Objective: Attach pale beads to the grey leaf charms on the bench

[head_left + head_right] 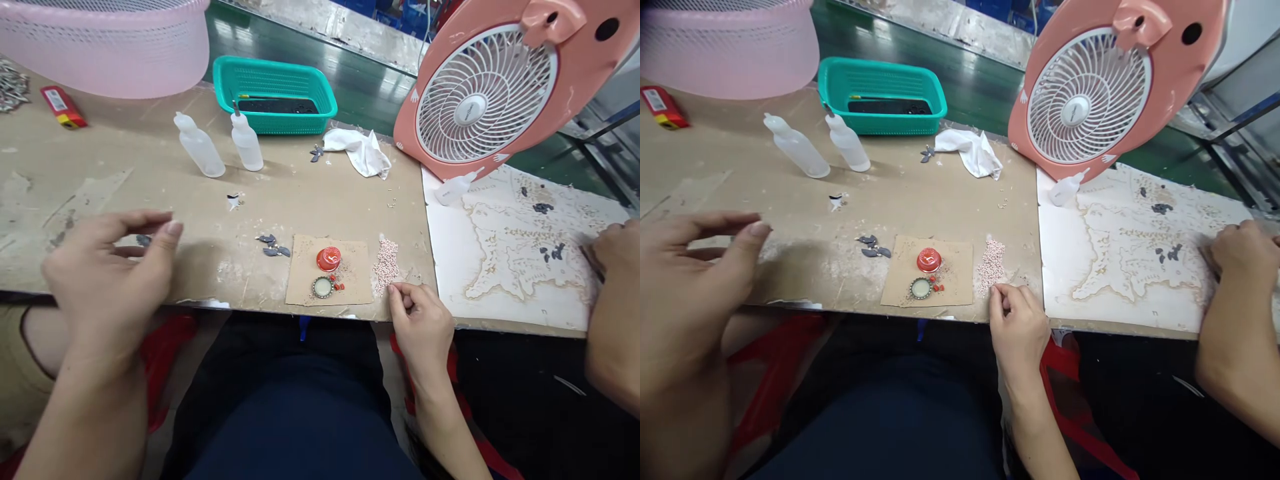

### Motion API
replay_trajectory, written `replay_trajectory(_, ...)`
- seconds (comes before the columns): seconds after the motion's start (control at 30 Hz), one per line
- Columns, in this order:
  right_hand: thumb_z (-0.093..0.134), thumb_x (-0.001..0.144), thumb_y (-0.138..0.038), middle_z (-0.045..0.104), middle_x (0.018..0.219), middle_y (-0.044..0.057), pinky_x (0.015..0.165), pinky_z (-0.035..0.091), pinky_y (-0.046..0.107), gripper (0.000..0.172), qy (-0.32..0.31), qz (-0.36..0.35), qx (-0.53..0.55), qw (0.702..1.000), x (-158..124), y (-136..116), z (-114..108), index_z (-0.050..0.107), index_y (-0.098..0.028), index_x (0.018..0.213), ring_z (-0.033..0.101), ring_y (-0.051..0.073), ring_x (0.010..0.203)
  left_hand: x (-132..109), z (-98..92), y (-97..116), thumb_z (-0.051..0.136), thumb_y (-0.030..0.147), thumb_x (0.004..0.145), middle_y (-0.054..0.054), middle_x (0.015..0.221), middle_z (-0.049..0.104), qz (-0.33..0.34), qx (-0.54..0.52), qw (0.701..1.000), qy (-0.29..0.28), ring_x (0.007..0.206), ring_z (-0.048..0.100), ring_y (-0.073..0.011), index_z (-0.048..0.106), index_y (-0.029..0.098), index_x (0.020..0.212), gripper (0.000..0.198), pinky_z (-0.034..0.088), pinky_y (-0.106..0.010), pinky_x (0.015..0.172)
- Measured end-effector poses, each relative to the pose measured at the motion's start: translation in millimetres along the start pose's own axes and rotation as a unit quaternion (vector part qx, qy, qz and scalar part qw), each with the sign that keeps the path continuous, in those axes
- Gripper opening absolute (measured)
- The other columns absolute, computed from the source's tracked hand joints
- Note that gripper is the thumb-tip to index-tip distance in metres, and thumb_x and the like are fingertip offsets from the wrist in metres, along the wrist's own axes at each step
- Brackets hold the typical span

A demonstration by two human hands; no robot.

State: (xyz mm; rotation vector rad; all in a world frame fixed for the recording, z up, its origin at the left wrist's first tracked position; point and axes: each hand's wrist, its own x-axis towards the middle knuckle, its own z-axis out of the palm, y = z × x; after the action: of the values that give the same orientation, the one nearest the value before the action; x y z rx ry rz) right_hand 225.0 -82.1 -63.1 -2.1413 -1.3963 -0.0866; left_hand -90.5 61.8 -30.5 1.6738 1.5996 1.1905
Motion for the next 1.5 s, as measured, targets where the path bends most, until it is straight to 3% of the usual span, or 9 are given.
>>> replay_trajectory(0.07,0.060,0.093,-0.032,0.057,0.067,-0.001,0.061,0.039,0.028,0.019,0.001,-0.014,0.006,1.000,-1,2,0,0.072,-0.018,0.087,0.053,0.015,0.063,-12,12.4,18,0.063,0.032,0.094,0.014,0.112,0.069,0.023,0.084,0.996,0.036,0.091,0.065,-0.0094,0.069,0.022,0.115,0.024,0.044,-0.022,0.071)
replay_trajectory(0.2,0.055,0.096,-0.030,0.060,0.073,0.000,0.061,0.043,0.028,0.018,0.008,-0.045,0.052,0.998,-3,-5,-8,0.067,-0.017,0.091,0.053,0.014,0.063,-41,38.8,51,0.070,0.025,0.087,0.006,0.091,0.074,0.104,-0.029,0.990,-0.088,0.079,0.067,-0.0095,0.074,0.022,0.094,0.009,0.051,-0.018,0.067)
replay_trajectory(0.37,0.059,0.093,-0.019,0.063,0.076,-0.001,0.060,0.045,0.028,0.005,0.039,-0.152,0.119,0.980,-8,-36,-27,0.062,-0.022,0.095,0.054,0.013,0.061,-65,64.5,86,0.068,0.025,0.088,-0.002,0.079,0.073,-0.021,-0.229,0.906,-0.355,0.063,0.065,-0.0122,0.074,0.017,0.086,0.010,0.051,-0.020,0.055)
replay_trajectory(0.47,0.061,0.090,-0.013,0.066,0.081,0.000,0.063,0.049,0.028,0.016,0.031,-0.230,0.122,0.965,-10,-49,-32,0.061,-0.023,0.102,0.058,0.014,0.067,-69,69.1,95,0.068,0.027,0.088,-0.003,0.077,0.072,-0.102,-0.301,0.855,-0.410,0.066,0.065,-0.0127,0.072,0.015,0.086,0.013,0.052,-0.020,0.060)
replay_trajectory(0.57,0.063,0.088,-0.011,0.067,0.079,0.002,0.062,0.049,0.029,0.019,0.037,-0.289,0.121,0.949,-9,-53,-30,0.062,-0.021,0.104,0.058,0.015,0.067,-70,66.1,94,0.068,0.026,0.088,-0.002,0.075,0.070,-0.119,-0.315,0.846,-0.413,0.067,0.062,-0.0113,0.071,0.015,0.083,0.013,0.050,-0.020,0.061)
replay_trajectory(0.67,0.063,0.089,-0.012,0.066,0.079,0.001,0.061,0.048,0.028,0.017,0.030,-0.292,0.133,0.947,-7,-58,-25,0.062,-0.021,0.103,0.057,0.014,0.066,-71,61.6,90,0.066,0.027,0.090,-0.001,0.070,0.066,-0.099,-0.291,0.866,-0.395,0.063,0.058,-0.0105,0.070,0.015,0.081,0.016,0.048,-0.020,0.058)
replay_trajectory(0.93,0.064,0.090,-0.015,0.059,0.075,-0.003,0.061,0.049,0.026,0.017,0.022,-0.128,0.249,0.960,-12,-85,-12,0.065,-0.024,0.104,0.054,0.011,0.062,-79,62.8,81,0.062,0.023,0.094,-0.003,0.082,0.070,-0.027,-0.293,0.916,-0.274,0.065,0.064,-0.0112,0.068,0.017,0.085,0.012,0.051,-0.020,0.056)
replay_trajectory(1.13,0.064,0.091,-0.021,0.062,0.078,-0.001,0.065,0.052,0.028,0.012,-0.101,0.010,0.367,0.925,-12,-90,-9,0.072,-0.025,0.098,0.060,0.013,0.072,-76,63.1,71,0.061,0.011,0.092,-0.003,0.081,0.072,0.125,-0.191,0.954,-0.196,0.076,0.067,-0.0139,0.067,0.018,0.084,0.013,0.054,-0.024,0.072)
replay_trajectory(1.5,0.064,0.089,-0.017,0.051,0.066,-0.005,0.056,0.042,0.024,0.007,-0.093,-0.108,0.250,0.958,6,-94,-16,0.068,-0.022,0.086,0.048,0.010,0.059,-68,57.1,69,0.064,0.021,0.093,-0.002,0.079,0.072,-0.009,-0.225,0.934,-0.276,0.070,0.067,-0.0138,0.070,0.018,0.083,0.012,0.054,-0.023,0.064)
